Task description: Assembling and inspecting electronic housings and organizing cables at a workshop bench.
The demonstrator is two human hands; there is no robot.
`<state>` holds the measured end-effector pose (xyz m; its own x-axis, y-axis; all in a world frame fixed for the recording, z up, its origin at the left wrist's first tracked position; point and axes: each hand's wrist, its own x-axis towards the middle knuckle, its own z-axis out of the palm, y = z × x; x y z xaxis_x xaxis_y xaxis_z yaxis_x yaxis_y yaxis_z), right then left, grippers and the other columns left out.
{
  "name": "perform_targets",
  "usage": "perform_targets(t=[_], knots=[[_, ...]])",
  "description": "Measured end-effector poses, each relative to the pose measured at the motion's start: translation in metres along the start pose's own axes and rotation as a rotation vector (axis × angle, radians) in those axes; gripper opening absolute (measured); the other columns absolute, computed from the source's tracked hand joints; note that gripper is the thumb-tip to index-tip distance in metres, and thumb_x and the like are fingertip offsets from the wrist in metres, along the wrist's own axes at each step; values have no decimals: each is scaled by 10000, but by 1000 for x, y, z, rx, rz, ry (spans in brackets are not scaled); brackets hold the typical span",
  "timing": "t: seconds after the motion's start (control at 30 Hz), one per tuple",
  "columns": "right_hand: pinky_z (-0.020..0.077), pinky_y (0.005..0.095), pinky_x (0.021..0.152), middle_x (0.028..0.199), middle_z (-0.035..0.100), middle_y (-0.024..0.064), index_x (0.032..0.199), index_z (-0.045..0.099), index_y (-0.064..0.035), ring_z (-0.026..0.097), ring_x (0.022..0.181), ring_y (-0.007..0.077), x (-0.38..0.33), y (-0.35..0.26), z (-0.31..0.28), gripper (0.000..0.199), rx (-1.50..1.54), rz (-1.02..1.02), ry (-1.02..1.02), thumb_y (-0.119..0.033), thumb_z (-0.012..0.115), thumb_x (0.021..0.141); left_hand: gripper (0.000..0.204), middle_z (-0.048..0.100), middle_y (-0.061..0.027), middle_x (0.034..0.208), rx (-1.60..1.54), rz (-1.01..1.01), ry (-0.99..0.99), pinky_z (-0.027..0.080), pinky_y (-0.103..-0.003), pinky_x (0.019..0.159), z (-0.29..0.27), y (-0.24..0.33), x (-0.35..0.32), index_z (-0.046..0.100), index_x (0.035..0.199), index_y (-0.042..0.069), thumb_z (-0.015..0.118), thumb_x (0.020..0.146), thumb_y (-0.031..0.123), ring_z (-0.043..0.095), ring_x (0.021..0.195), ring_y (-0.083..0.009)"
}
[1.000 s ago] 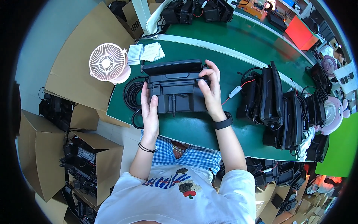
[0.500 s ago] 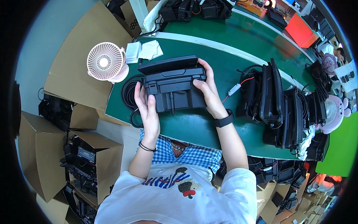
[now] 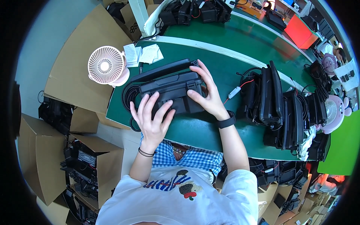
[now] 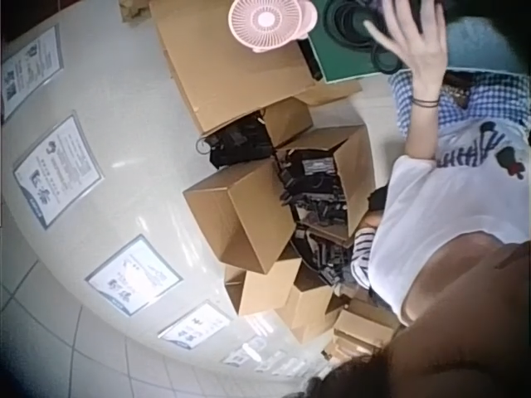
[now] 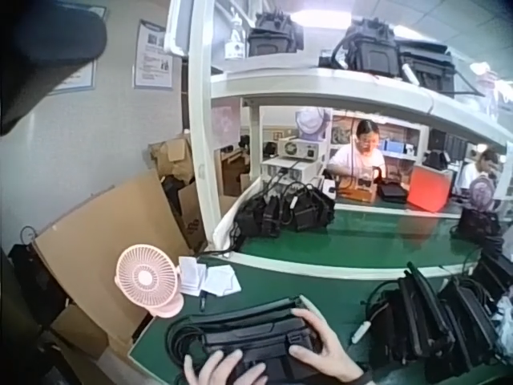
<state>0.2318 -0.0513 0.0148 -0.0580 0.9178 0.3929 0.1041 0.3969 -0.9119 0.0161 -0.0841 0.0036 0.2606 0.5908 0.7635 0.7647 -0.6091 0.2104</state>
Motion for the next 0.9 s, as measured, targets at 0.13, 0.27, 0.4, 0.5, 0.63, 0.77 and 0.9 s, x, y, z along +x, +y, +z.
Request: perform_targets(t=[0.13, 0.27, 0.4, 0.5, 0.63, 0.77, 0.9], knots=[[332, 474, 1067, 1501, 265, 196, 1259, 578, -166, 372, 1324, 398, -4, -14, 4, 634, -282, -188, -23, -337, 767, 679, 558, 475, -95, 1406, -98, -63, -102, 151, -623, 1099, -9, 0, 23, 584, 1286, 195, 752, 775, 343, 460, 1287, -287], [315, 484, 1072, 1489, 276, 207, 1241, 598, -177, 394, 1296, 399, -1, -15, 6, 624, -365, -309, -23, -357, 772, 670, 552, 528, -99, 1351, -65, 18, -111, 210, -606, 1081, -7, -9, 23, 586, 1280, 165, 747, 774, 315, 503, 1237, -281], [315, 485, 1071, 1482, 288, 207, 1244, 600, -186, 406, 1285, 398, -2, -14, 5, 628, -354, -302, -20, -358, 773, 665, 520, 559, -136, 1299, -58, 71, -90, 268, -542, 1055, -8, -9, 25, 587, 1244, 94, 722, 786, 301, 516, 1203, -326], [355, 474, 1044, 1484, 297, 188, 1245, 601, -159, 421, 1280, 372, -3, -13, 6, 664, -385, -326, -39, -412, 791, 660, 491, 562, -144, 1284, -59, 78, -83, 283, -528, 1045, -13, -11, 23, 587, 1215, 77, 716, 794, 295, 521, 1187, -335], [493, 333, 877, 1506, 283, 133, 1471, 308, -144, 513, 1194, 288, -6, 2, 7, 878, 336, -207, 189, -482, 746, 789, 484, 548, -154, 1288, -280, 4, 32, 269, -525, 1048, -7, -19, 14, 597, 1186, 109, 736, 780, 333, 509, 1189, -334], [487, 398, 937, 1503, 304, 123, 1475, 278, -121, 472, 1260, 296, -1, 2, 12, 901, 328, -29, 132, -532, 712, 801, 652, 453, -266, 1351, -614, -11, 226, 355, -505, 1034, 3, -38, -14, 386, 1359, 97, 728, 819, 226, 470, 1222, -413], [292, 456, 1101, 1539, 261, 117, 1515, 190, -100, 324, 1386, 293, -4, 14, 24, 1041, 263, 172, -193, -722, 587, 780, 570, 454, -214, 1349, -905, -159, 471, 392, -441, 1037, 19, -15, -16, 355, 1395, 137, 627, 903, 226, 464, 1241, -362]])
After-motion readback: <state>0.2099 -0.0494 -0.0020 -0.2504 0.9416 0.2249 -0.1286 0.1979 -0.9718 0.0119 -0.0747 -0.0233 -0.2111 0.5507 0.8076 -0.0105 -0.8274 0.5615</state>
